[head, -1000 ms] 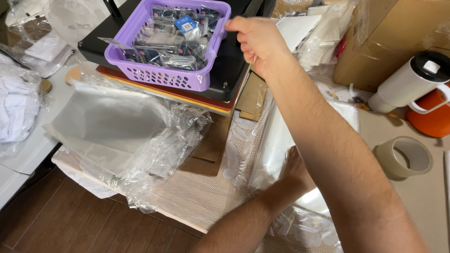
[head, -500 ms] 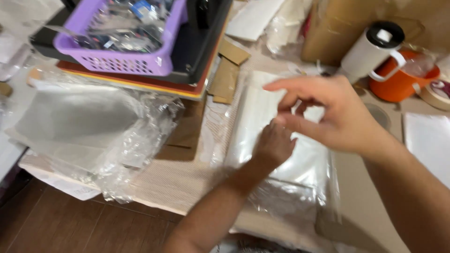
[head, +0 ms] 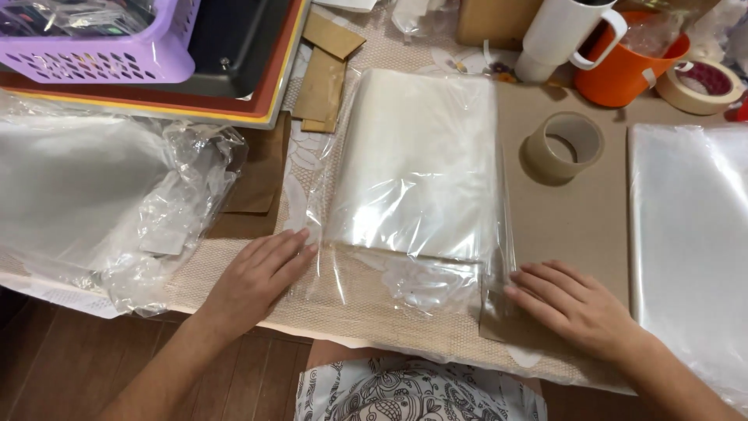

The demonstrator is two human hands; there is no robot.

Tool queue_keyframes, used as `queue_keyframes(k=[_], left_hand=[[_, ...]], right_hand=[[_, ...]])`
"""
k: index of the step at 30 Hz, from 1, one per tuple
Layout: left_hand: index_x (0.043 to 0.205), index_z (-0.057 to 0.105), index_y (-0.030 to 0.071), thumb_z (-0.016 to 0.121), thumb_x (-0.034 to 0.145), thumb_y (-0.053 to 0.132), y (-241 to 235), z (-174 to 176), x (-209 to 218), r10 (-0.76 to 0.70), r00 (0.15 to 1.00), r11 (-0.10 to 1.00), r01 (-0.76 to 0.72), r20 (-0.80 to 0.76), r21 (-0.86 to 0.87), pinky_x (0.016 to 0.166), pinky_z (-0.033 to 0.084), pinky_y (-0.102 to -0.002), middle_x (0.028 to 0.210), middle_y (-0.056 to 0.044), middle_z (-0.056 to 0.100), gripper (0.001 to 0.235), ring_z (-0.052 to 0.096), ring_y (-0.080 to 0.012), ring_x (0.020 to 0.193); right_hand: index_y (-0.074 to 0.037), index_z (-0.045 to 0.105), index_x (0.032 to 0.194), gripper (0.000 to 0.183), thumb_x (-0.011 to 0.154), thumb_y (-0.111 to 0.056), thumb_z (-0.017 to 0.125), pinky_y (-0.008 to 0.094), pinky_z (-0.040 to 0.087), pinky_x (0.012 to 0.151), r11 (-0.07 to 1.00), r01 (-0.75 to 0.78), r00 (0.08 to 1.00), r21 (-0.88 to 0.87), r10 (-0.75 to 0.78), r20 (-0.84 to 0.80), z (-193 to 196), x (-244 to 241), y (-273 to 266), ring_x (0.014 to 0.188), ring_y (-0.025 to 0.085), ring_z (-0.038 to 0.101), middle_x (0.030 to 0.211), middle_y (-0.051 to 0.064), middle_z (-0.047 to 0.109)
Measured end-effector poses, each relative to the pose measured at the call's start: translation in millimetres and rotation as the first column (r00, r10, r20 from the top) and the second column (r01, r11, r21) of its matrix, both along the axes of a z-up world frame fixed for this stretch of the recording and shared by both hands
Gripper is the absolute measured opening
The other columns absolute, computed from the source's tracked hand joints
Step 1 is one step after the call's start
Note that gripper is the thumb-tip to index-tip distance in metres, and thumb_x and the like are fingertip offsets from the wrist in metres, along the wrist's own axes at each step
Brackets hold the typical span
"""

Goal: The person wraps white rectangular items in clear plastic bags and places them into a cardboard box. They then handle smaller white packets, placing them into small clear bags and sealing them on a table.

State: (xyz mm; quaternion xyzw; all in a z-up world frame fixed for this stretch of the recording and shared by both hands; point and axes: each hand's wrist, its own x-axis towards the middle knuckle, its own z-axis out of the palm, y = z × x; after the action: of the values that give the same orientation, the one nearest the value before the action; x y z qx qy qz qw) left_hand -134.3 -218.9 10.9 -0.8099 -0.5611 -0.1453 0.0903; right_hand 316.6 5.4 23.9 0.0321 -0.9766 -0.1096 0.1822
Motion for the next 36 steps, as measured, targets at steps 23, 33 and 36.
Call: queue_keyframes(k=[23,33,36], left_hand=[[0.115,0.070,0.003,0.068,0.092,0.004,-19,-9,-11,-0.030,0.999,0.965,0.026,0.011,0.261,0.096,0.055,-0.045,0.116,-0.012,0.072,0.023,0.066,-0.0315,0.113],[0.113,0.072,0.009,0.070,0.087,-0.002,-18,-18,-9,-0.025,0.958,0.982,-0.029,0.286,0.184,0.101,0.052,-0.045,0.124,-0.011,0.070,0.029,0.064,-0.0317,0.122],[0.109,0.074,0.010,0.078,0.082,0.005,-14,-19,-7,0.007,0.848,0.983,-0.103,0.530,0.152,0.105,0.053,-0.043,0.117,-0.008,0.074,0.028,0.068,-0.0292,0.118]], right_hand=[[0.001,0.055,0.127,0.042,0.092,-0.015,0.071,0.043,0.058,0.100,0.987,-0.120,0.984,-0.102,0.105,-0.145,-37,0,-11,0.110,0.027,0.069,0.116,0.017,0.070],[-0.001,0.059,0.121,0.046,0.083,-0.018,0.081,0.044,0.057,0.103,0.951,-0.055,0.990,-0.304,0.013,-0.139,-42,-18,-32,0.107,0.026,0.073,0.113,0.014,0.074],[-0.001,0.063,0.113,0.040,0.086,-0.026,0.079,0.040,0.060,0.097,0.948,-0.068,0.968,-0.310,-0.012,-0.251,-22,-25,-34,0.103,0.024,0.074,0.111,0.016,0.074]])
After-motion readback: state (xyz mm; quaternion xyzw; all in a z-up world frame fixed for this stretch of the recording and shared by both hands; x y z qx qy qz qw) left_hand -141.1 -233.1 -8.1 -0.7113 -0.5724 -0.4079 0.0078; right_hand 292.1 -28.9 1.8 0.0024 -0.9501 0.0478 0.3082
